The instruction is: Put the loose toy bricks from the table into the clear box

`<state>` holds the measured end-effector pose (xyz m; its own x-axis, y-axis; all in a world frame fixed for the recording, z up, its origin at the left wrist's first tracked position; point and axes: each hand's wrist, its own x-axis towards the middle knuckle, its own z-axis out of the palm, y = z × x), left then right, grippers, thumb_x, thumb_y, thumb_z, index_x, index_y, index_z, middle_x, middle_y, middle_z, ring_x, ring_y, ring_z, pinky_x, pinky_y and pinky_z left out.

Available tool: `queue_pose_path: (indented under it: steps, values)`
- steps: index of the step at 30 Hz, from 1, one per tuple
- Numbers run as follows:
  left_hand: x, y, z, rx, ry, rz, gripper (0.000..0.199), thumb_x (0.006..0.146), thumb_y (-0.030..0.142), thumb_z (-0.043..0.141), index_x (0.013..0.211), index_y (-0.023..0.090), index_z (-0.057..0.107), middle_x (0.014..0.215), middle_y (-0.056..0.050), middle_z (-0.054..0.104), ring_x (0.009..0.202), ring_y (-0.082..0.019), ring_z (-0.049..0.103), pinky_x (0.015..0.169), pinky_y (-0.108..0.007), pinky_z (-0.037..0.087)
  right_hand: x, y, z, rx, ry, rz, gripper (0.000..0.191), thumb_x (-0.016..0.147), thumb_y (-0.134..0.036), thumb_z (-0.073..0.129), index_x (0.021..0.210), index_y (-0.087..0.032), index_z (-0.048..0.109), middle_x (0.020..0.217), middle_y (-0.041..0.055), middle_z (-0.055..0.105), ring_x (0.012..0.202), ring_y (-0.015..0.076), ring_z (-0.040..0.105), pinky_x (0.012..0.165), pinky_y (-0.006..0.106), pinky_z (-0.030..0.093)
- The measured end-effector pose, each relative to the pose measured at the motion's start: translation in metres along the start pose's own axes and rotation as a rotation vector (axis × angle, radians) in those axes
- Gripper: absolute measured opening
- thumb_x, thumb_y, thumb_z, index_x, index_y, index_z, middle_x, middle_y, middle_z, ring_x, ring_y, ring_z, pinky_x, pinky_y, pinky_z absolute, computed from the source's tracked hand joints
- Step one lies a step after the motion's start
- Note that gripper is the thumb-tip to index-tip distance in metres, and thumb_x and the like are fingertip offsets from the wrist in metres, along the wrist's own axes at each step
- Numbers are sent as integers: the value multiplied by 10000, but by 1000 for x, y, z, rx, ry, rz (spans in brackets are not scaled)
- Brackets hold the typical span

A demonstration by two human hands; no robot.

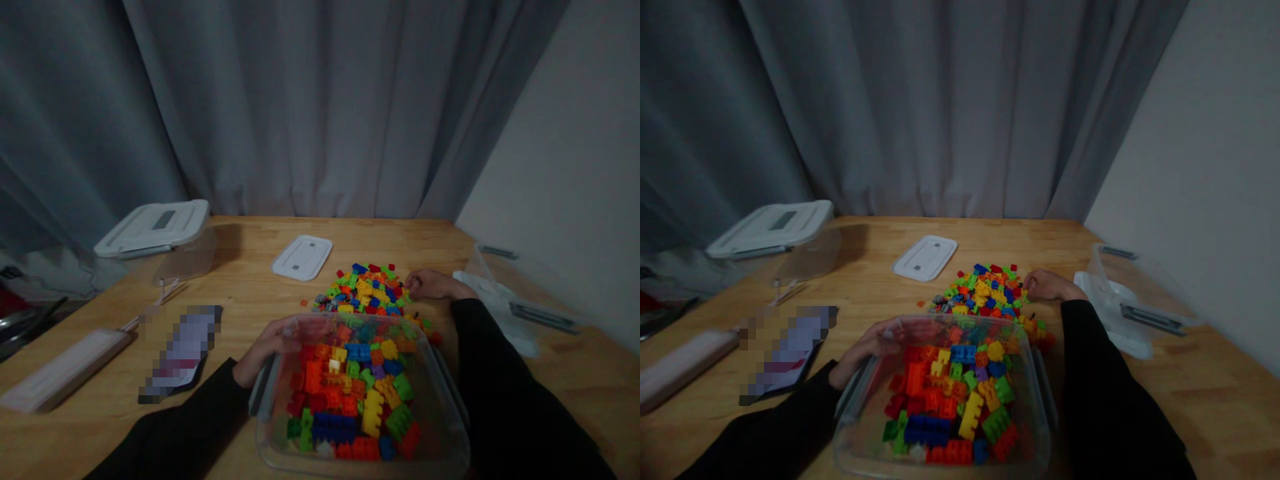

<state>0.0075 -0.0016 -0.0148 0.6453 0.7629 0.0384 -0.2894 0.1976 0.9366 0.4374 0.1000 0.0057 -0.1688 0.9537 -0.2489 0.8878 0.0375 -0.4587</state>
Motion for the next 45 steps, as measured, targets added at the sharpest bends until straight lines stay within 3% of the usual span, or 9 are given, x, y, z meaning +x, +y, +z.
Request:
queue_pose_path:
  steps: [8,34,40,45]
  values:
    - [1,0,-2,13,2,15,626,672,168,633,1293,159,717,1370,-140,696,1361,-412,556,1217,-590,285,-2,-7,-2,-1,6,-5,204,625,-154,677,816,-192,738,778,19,755,771,203,669,642,260,470]
    - [-1,4,2,52,-25,6,620,717,213,624,1332,167,687,1382,-140,689,1377,-402,542,1233,-591,253,-10,-14,-8,14,13,-28,231,680,-174,664,903,-186,723,869,42,780,821,203,692,678,262,496]
    - [0,-2,-5,51,-22,12,628,717,195,630,1342,162,679,1376,-140,693,1370,-406,546,1217,-588,289,-4,-10,-3,-35,42,17,185,651,-153,699,829,-194,731,842,37,773,795,207,683,668,268,487]
    - [0,0,-4,57,-20,18,614,722,184,637,1334,172,687,1371,-138,697,1354,-403,563,1206,-588,309,0,-6,1,-61,40,51,244,637,-146,711,875,-192,738,846,32,774,797,203,685,663,261,487]
